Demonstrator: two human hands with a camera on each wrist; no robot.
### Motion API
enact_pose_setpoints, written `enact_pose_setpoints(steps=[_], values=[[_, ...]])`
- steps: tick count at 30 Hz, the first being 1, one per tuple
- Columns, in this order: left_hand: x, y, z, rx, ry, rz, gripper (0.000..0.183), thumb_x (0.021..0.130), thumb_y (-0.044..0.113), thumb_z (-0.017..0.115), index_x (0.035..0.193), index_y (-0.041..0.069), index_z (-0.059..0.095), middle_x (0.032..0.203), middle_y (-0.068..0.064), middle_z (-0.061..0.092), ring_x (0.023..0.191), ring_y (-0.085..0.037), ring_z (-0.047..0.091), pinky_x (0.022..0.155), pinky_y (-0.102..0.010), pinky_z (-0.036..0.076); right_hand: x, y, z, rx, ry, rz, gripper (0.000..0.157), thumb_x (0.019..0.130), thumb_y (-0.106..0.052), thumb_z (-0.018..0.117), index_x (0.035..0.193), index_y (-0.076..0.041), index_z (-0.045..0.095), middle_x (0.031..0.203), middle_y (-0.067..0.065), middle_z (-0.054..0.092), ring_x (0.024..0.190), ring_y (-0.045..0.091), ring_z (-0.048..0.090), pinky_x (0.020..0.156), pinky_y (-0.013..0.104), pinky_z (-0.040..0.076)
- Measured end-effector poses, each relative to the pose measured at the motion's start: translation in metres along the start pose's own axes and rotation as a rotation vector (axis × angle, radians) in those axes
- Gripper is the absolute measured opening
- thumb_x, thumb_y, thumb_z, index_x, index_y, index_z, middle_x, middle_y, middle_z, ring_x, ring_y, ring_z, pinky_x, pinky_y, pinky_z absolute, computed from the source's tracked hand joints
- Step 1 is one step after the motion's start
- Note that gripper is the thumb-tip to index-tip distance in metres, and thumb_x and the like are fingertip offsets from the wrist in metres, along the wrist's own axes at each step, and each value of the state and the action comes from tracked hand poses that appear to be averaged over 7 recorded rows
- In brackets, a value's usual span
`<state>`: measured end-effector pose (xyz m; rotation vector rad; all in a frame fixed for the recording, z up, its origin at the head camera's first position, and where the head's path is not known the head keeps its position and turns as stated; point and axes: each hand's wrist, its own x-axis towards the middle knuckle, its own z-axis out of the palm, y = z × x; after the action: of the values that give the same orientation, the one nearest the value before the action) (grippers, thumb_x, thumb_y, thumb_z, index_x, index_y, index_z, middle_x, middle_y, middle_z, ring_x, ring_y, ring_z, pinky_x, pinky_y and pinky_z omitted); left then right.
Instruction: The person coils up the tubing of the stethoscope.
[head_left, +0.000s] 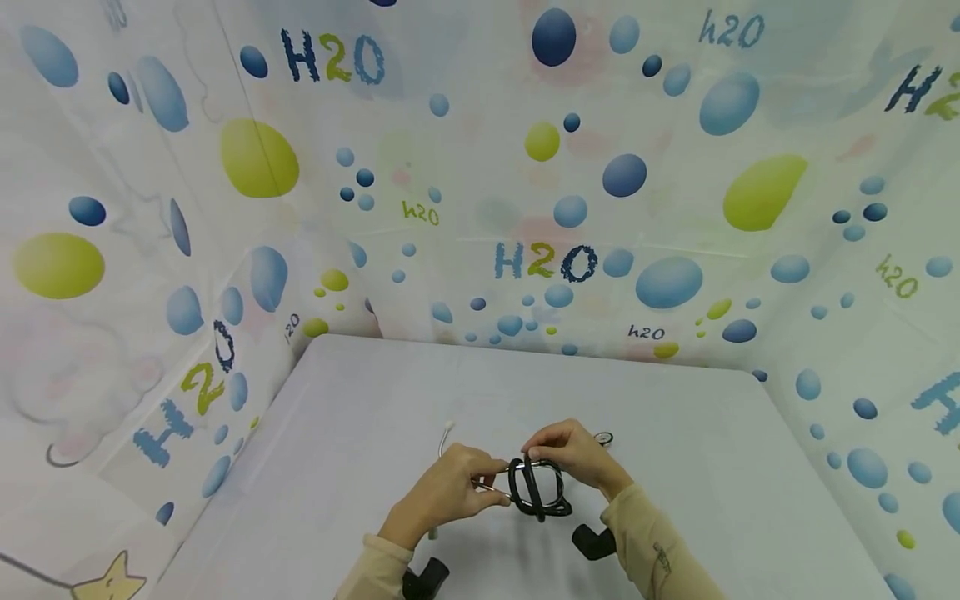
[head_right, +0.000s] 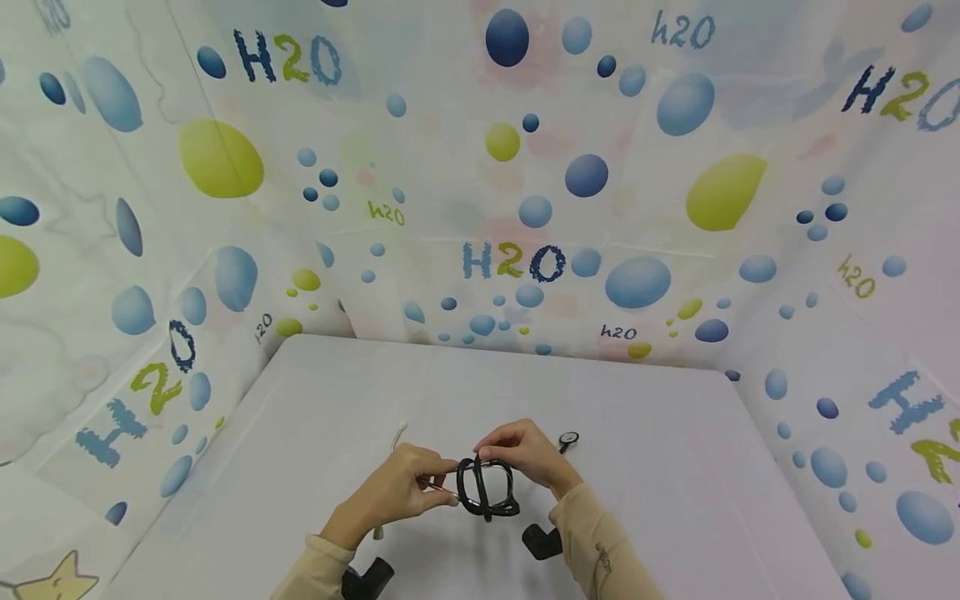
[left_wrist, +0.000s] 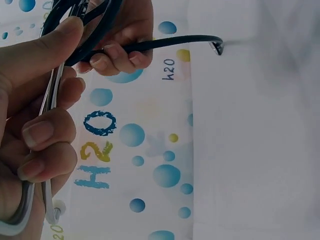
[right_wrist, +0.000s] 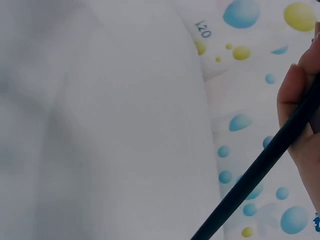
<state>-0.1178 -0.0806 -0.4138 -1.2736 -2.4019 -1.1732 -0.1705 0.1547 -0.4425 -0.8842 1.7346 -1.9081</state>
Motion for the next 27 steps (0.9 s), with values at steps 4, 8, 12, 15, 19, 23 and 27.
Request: enact_pose_setpoints(steps=[4, 8, 12, 15, 19, 23, 27], values=[[-0.001, 0.000, -0.002, 0.012, 0.029, -0.006, 0.024, 0.071, 0.012, 0.082, 0.091, 0.005, 0.072, 0.059, 0.006, 0.054, 0.055, 0.001, 0.042, 0.051, -0.007, 0.035, -0.003, 0.005, 0.004, 0.070, 0.030, -0.007, 0.016, 0.090, -0.007, 0.061, 0.099, 0.001, 0.072, 0.095, -0.001, 0.071, 0.088, 0.009, 0.065, 0.076, 0.022, 0.052], [-0.002, 0.000, -0.004, 0.024, 0.083, -0.001, 0.026, 0.070, 0.012, 0.082, 0.092, 0.003, 0.073, 0.059, 0.005, 0.055, 0.054, 0.002, 0.039, 0.049, -0.007, 0.034, -0.005, 0.007, 0.008, 0.085, 0.064, 0.003, 0.024, 0.091, -0.003, 0.058, 0.097, -0.021, 0.074, 0.094, -0.003, 0.071, 0.085, 0.008, 0.066, 0.076, 0.023, 0.052], [-0.002, -0.001, -0.003, 0.025, 0.135, -0.019, 0.029, 0.070, 0.012, 0.083, 0.094, 0.000, 0.073, 0.061, 0.004, 0.058, 0.054, 0.003, 0.039, 0.049, -0.007, 0.035, -0.006, 0.009, 0.012, 0.065, 0.104, 0.009, 0.026, 0.092, -0.004, 0.058, 0.094, -0.024, 0.075, 0.091, -0.004, 0.071, 0.083, 0.009, 0.065, 0.075, 0.024, 0.051], [-0.001, 0.000, -0.004, 0.020, 0.181, -0.046, 0.031, 0.069, 0.011, 0.082, 0.096, -0.002, 0.073, 0.063, 0.002, 0.059, 0.055, 0.003, 0.040, 0.050, -0.009, 0.037, -0.006, 0.009, 0.015, 0.054, 0.115, 0.012, 0.021, 0.093, -0.009, 0.058, 0.093, -0.021, 0.075, 0.089, -0.002, 0.071, 0.086, 0.011, 0.064, 0.074, 0.026, 0.051], [0.001, 0.000, -0.004, 0.022, 0.224, -0.071, 0.032, 0.069, 0.011, 0.082, 0.096, -0.003, 0.072, 0.064, 0.001, 0.060, 0.054, 0.001, 0.042, 0.049, -0.010, 0.038, -0.008, 0.008, 0.016, 0.021, 0.136, 0.029, 0.019, 0.093, -0.012, 0.058, 0.100, -0.001, 0.072, 0.089, 0.006, 0.071, 0.091, 0.017, 0.064, 0.075, 0.030, 0.051], [0.002, -0.001, -0.005, 0.042, 0.266, -0.083, 0.032, 0.069, 0.010, 0.082, 0.095, -0.005, 0.072, 0.063, 0.000, 0.060, 0.054, 0.000, 0.043, 0.050, -0.012, 0.040, -0.009, 0.008, 0.015, -0.069, 0.181, 0.062, 0.034, 0.091, -0.011, 0.060, 0.101, 0.022, 0.060, 0.089, 0.005, 0.071, 0.086, 0.015, 0.065, 0.077, 0.029, 0.050], [0.004, -0.003, -0.006, 0.059, 0.313, -0.099, 0.033, 0.068, 0.009, 0.083, 0.095, -0.006, 0.071, 0.063, -0.001, 0.061, 0.054, -0.001, 0.044, 0.050, -0.013, 0.041, -0.011, 0.006, 0.015, -0.120, 0.186, 0.072, 0.034, 0.092, -0.008, 0.058, 0.101, 0.025, 0.057, 0.081, -0.004, 0.069, 0.077, 0.012, 0.065, 0.081, 0.028, 0.049]])
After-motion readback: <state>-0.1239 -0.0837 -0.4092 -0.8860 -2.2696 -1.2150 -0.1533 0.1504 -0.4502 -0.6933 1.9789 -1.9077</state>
